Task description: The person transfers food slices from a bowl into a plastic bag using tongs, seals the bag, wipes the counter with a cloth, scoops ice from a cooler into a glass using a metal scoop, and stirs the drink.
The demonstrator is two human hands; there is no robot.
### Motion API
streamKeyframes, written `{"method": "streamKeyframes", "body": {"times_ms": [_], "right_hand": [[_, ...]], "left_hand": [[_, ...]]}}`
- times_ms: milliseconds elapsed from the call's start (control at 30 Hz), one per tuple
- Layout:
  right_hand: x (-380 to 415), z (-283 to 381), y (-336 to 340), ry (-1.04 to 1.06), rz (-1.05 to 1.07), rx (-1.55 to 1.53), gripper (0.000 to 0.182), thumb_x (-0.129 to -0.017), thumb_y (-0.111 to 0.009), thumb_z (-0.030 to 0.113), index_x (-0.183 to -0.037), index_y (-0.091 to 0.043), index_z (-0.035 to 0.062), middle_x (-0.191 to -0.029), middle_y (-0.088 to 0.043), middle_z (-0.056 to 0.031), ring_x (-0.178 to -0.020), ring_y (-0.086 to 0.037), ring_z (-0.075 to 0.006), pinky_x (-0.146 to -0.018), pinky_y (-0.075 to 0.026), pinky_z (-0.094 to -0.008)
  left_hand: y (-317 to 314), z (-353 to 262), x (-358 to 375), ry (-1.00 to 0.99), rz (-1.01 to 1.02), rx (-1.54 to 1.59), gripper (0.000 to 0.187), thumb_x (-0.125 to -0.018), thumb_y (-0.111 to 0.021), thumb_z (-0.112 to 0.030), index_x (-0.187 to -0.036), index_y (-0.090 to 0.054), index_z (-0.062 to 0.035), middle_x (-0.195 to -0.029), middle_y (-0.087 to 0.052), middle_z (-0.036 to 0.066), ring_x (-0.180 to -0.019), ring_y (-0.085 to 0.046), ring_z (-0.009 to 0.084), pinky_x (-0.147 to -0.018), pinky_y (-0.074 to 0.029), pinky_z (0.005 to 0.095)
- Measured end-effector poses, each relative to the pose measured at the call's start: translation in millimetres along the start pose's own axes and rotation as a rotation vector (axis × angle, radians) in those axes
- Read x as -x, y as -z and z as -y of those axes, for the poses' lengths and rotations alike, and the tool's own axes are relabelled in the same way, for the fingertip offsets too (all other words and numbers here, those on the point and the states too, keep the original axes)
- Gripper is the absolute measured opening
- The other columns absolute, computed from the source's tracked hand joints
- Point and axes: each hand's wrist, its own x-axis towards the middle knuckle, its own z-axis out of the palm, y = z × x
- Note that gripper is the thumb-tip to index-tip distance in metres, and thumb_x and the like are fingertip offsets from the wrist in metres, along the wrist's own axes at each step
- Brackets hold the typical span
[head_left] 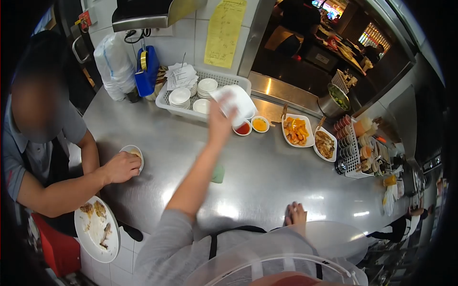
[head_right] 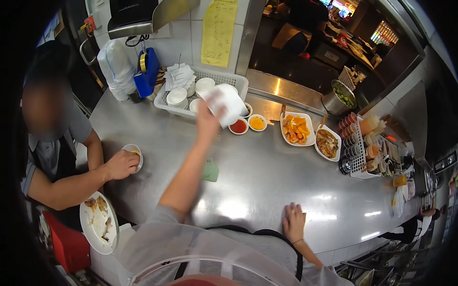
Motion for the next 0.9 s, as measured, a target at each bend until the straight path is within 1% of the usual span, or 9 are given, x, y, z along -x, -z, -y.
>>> {"method": "streamKeyframes", "body": {"times_ms": [33, 67, 233, 500, 633, 700, 800, 833, 900], "right_hand": [[1, 12, -2, 0.001, 0.009, -0.005, 0.048, -0.078, -0.057, 0.017, -0.123, -0.044, 0.0103, -0.131, -0.035, -0.0155, -0.122, -0.031, -0.0361, -0.1, -0.021, -0.0515], [3, 22, -4, -0.042, -0.025, 0.002, 0.046, -0.077, -0.057, 0.018, -0.122, -0.045, 0.011, -0.131, -0.036, -0.0132, -0.123, -0.03, -0.0341, -0.101, -0.017, -0.0518], [-4, 30, 2, -0.12, -0.063, -0.061, 0.042, -0.076, -0.058, 0.018, -0.117, -0.048, 0.0119, -0.129, -0.038, -0.009, -0.126, -0.026, -0.0294, -0.103, -0.011, -0.0511], [-4, 30, 0, -0.125, -0.073, -0.068, 0.041, -0.076, -0.058, 0.018, -0.115, -0.049, 0.012, -0.129, -0.039, -0.0085, -0.125, -0.028, -0.0289, -0.102, -0.012, -0.0502], [-4, 29, 1, -0.129, -0.052, -0.074, 0.041, -0.076, -0.058, 0.018, -0.115, -0.049, 0.0118, -0.129, -0.039, -0.0086, -0.125, -0.028, -0.029, -0.103, -0.012, -0.0504], [-4, 29, 0, -0.128, -0.056, -0.076, 0.041, -0.076, -0.058, 0.018, -0.115, -0.049, 0.0115, -0.129, -0.039, -0.0086, -0.126, -0.028, -0.029, -0.103, -0.011, -0.0505], [-4, 30, 0, -0.129, -0.063, -0.071, 0.04, -0.077, -0.057, 0.019, -0.115, -0.049, 0.0113, -0.129, -0.039, -0.0085, -0.126, -0.027, -0.029, -0.103, -0.011, -0.0506], [-5, 30, 0, -0.134, -0.063, -0.071, 0.04, -0.077, -0.057, 0.019, -0.115, -0.049, 0.0113, -0.129, -0.039, -0.0085, -0.126, -0.027, -0.029, -0.103, -0.011, -0.0506], [-5, 29, 0, -0.133, -0.054, -0.068, 0.04, -0.076, -0.057, 0.019, -0.115, -0.049, 0.0114, -0.129, -0.039, -0.0084, -0.126, -0.027, -0.0289, -0.103, -0.011, -0.0504]], "left_hand": [[9, -6, -31, 0.011, -0.128, -0.027, 0.041, -0.073, -0.064, -0.003, -0.113, -0.052, -0.0049, -0.114, -0.046, 0.014, -0.103, -0.048, 0.0282, -0.094, -0.035, 0.0352], [24, 14, -64, -0.172, -0.23, -0.349, 0.045, -0.071, -0.066, -0.005, -0.113, -0.052, -0.0023, -0.113, -0.043, 0.015, -0.103, -0.047, 0.0289, -0.091, -0.037, 0.0361], [55, 38, -169, -0.38, -0.292, -0.502, 0.049, -0.066, -0.068, -0.007, -0.112, -0.053, -0.0031, -0.11, -0.043, 0.018, -0.101, -0.047, 0.0336, -0.088, -0.039, 0.0382], [132, 181, -197, 0.153, -0.155, -1.036, 0.048, -0.063, -0.069, -0.018, -0.108, -0.057, -0.0069, -0.111, -0.044, 0.015, -0.098, -0.049, 0.0351, -0.089, -0.04, 0.0386], [98, 81, -172, 0.128, -0.305, -1.206, 0.042, -0.066, -0.069, -0.028, -0.104, -0.061, -0.0103, -0.117, -0.043, 0.013, -0.101, -0.048, 0.0326, -0.087, -0.04, 0.0404], [100, 75, -179, -0.126, -0.164, -1.303, 0.03, -0.074, -0.063, -0.03, -0.095, -0.062, -0.008, -0.109, -0.051, 0.014, -0.093, -0.052, 0.0341, -0.079, -0.043, 0.0412], [123, 120, -223, -0.221, 0.07, -1.236, 0.024, -0.08, -0.056, -0.026, -0.086, -0.062, -0.0041, -0.089, -0.058, 0.017, -0.082, -0.055, 0.0366, -0.07, -0.044, 0.042], [125, 115, -231, -0.356, -0.008, -1.14, 0.025, -0.082, -0.053, -0.026, -0.082, -0.061, -0.0024, -0.077, -0.058, 0.02, -0.074, -0.055, 0.0384, -0.066, -0.044, 0.0429], [126, 95, -246, -0.315, -0.077, -1.09, 0.024, -0.082, -0.053, -0.025, -0.084, -0.06, -0.0029, -0.082, -0.059, 0.019, -0.079, -0.055, 0.0371, -0.069, -0.044, 0.0424]]}}
